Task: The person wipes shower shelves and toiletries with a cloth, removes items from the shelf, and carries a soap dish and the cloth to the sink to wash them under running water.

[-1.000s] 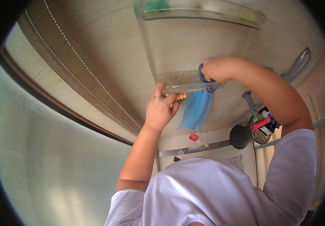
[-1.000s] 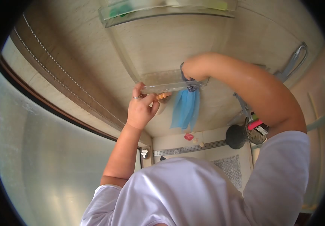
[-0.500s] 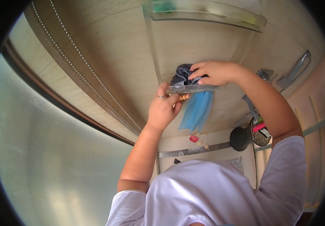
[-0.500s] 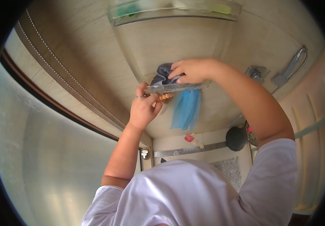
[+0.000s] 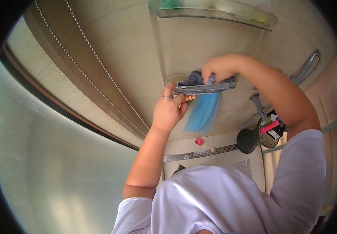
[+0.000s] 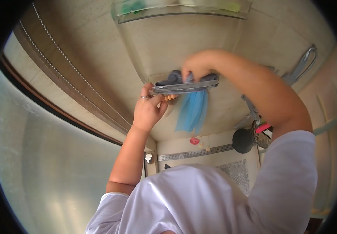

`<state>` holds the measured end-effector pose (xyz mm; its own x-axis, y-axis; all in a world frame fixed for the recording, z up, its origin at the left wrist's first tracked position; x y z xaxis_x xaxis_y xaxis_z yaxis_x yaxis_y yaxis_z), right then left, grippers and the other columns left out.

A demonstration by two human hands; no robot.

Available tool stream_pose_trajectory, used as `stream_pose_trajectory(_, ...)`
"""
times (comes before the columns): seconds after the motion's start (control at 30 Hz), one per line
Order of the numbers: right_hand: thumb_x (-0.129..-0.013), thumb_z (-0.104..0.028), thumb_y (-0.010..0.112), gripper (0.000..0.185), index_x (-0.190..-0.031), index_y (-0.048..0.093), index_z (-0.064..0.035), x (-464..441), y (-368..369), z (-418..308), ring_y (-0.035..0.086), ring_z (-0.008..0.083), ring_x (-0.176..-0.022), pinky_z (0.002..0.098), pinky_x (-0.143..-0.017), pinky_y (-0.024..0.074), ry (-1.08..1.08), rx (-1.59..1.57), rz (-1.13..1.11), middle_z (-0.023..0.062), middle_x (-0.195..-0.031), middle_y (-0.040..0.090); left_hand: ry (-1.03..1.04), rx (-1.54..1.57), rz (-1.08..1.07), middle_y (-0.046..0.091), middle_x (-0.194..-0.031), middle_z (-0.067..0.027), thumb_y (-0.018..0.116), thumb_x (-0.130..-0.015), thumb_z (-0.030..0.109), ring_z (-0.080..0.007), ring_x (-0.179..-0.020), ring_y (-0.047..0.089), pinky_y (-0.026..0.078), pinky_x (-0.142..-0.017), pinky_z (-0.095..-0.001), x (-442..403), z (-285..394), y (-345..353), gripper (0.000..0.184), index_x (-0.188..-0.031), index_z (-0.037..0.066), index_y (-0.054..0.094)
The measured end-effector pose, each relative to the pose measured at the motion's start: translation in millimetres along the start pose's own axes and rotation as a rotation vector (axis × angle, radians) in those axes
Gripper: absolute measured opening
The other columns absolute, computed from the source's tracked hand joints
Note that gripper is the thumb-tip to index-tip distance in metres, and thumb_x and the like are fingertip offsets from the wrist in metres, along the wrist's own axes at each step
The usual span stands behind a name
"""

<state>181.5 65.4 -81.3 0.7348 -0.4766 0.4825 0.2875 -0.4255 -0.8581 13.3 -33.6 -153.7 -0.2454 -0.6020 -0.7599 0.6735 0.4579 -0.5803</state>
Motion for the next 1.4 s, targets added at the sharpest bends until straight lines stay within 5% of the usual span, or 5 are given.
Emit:
stream_pose_trajectory(0.33, -0.065, -0.004, 0.063, 0.029, -0.093, 0.066, -0.0083, -31.2, 1.8, -33.3, 0.059, 0.0254, -0.087, 0.0339, -0.077, 0.0458, -0.094, -0.361, 0.410, 0.0102, -0.094, 0.064, -0.064, 0.021, 0.034, 0.042, -0.112, -0.0152, 0.069, -0.065, 0.006, -0.0225, -0.063, 0.061, 0.050, -0.056, -0.0329, 4.1, 1.4, 2.2, 0.011, -0.072, 0.008, 0.062)
stream_pose_trajectory(0.6, -0.065, -0.006, 0.067, 0.026, -0.091, 0.065, -0.0089, 26.5, -3.1, -4.3, 0.058, 0.0275, -0.088, 0.0354, -0.076, 0.0462, 0.320, 0.091, 0.061, 0.0104, -0.092, 0.062, -0.045, -0.059, 0.010, 0.043, -0.112, -0.0136, 0.069, -0.065, 0.005, -0.0217, -0.063, 0.058, 0.051, -0.057, -0.0312, -0.4, 6.7, 2.6, 0.011, -0.073, 0.008, 0.062)
stream_pose_trajectory(0.8, -0.063, -0.004, 0.066, 0.042, -0.103, 0.062, -0.0154, 21.5, 0.0, -12.2, 0.052, 0.0302, -0.102, 0.0360, -0.081, 0.0459, 0.346, 0.053, 0.186, 0.0132, -0.109, 0.054, -0.070, 0.017, 0.023, 0.042, -0.113, -0.0153, 0.068, -0.064, 0.004, -0.0221, -0.066, 0.059, 0.052, -0.059, -0.0314, 3.4, 3.7, 1.4, 0.013, -0.075, 0.008, 0.063)
stream_pose_trajectory(1.03, -0.063, -0.001, 0.059, 0.043, -0.106, 0.060, -0.0077, -53.0, -5.5, -46.2, 0.055, 0.0297, -0.102, 0.0353, -0.084, 0.0445, -0.115, -0.242, 0.480, 0.0149, -0.111, 0.058, -0.010, -0.026, 0.063, 0.041, -0.118, -0.0170, 0.070, -0.064, 0.008, -0.0270, -0.070, 0.060, 0.052, -0.062, -0.0341, 4.6, 4.1, 8.1, 0.013, -0.076, 0.010, 0.064)
stream_pose_trajectory(1.4, -0.061, 0.002, 0.061, 0.015, -0.072, 0.055, -0.0064, 9.5, 1.5, -8.8, 0.053, 0.0299, -0.085, 0.0365, -0.072, 0.0432, 0.034, 0.160, 0.540, 0.0082, -0.090, 0.055, -0.078, -0.010, -0.024, 0.043, -0.116, -0.0142, 0.069, -0.064, 0.005, -0.0251, -0.078, 0.058, 0.051, -0.063, -0.0330, 3.4, 3.0, 1.2, 0.014, -0.077, 0.008, 0.064)
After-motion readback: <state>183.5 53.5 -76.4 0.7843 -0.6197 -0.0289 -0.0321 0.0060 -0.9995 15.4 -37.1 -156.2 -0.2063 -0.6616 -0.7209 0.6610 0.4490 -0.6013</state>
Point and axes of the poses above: each hand's wrist, its own x-axis away from the middle knuckle, its own y-axis out of the palm, z = x × y, the point moved 4 cm from there along -x, towards the middle knuckle
